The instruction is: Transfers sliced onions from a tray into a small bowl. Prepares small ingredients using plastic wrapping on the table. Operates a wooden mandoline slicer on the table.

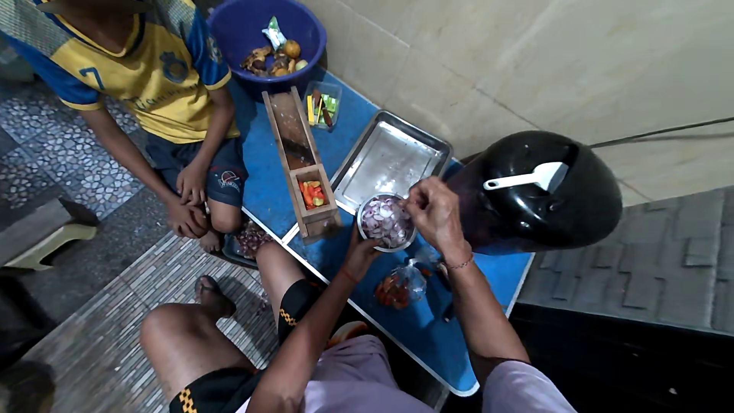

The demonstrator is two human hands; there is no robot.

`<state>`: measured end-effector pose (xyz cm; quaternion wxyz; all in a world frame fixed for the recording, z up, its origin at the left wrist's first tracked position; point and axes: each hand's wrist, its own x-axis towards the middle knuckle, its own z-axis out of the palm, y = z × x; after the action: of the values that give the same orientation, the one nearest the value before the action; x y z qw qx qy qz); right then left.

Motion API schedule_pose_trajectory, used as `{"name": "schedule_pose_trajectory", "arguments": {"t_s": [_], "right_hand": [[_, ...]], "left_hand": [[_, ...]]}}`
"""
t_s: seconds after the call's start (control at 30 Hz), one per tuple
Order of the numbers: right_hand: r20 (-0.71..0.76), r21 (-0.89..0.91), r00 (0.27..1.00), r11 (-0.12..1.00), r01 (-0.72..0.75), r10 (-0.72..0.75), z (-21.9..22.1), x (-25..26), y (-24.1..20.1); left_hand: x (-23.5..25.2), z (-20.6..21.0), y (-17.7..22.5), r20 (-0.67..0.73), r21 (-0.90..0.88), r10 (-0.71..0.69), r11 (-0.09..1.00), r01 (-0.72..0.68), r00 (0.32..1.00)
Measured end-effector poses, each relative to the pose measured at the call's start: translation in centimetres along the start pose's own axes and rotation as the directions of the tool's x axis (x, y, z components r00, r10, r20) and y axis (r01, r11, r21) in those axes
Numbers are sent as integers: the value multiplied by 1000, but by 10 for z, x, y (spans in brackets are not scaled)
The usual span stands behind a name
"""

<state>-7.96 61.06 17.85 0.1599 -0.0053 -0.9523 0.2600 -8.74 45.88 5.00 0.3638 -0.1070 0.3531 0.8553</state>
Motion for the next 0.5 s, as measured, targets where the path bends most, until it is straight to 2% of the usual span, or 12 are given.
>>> {"name": "schedule_pose_trajectory", "arguments": {"t_s": [0.03,0.07,0.1,0.13,0.23,0.5], "right_hand": [[129,-20,992,1000,14,-11,3,2,4],[285,-47,959,999,7,7,5,3,7],[380,-62,925,998,2,21,5,4,11],[391,-49,920,999,2,17,4,5,14],[273,-19,961,999,-40,43,-3,5,19],[200,-173,961,972,-157,191,23,-15,34]], "left_hand": [[0,0,0,-1,2,0,1000,0,1000],[0,0,0,2,6,-1,1000,1,1000],[-1,1,1,2,13,-3,1000,3,1000],[-2,1,3,4,16,-4,1000,4,1000],[-1,0,1,8,7,-2,1000,2,1000],[-1,-7,-6,21,-20,24,1000,-23,999]]}}
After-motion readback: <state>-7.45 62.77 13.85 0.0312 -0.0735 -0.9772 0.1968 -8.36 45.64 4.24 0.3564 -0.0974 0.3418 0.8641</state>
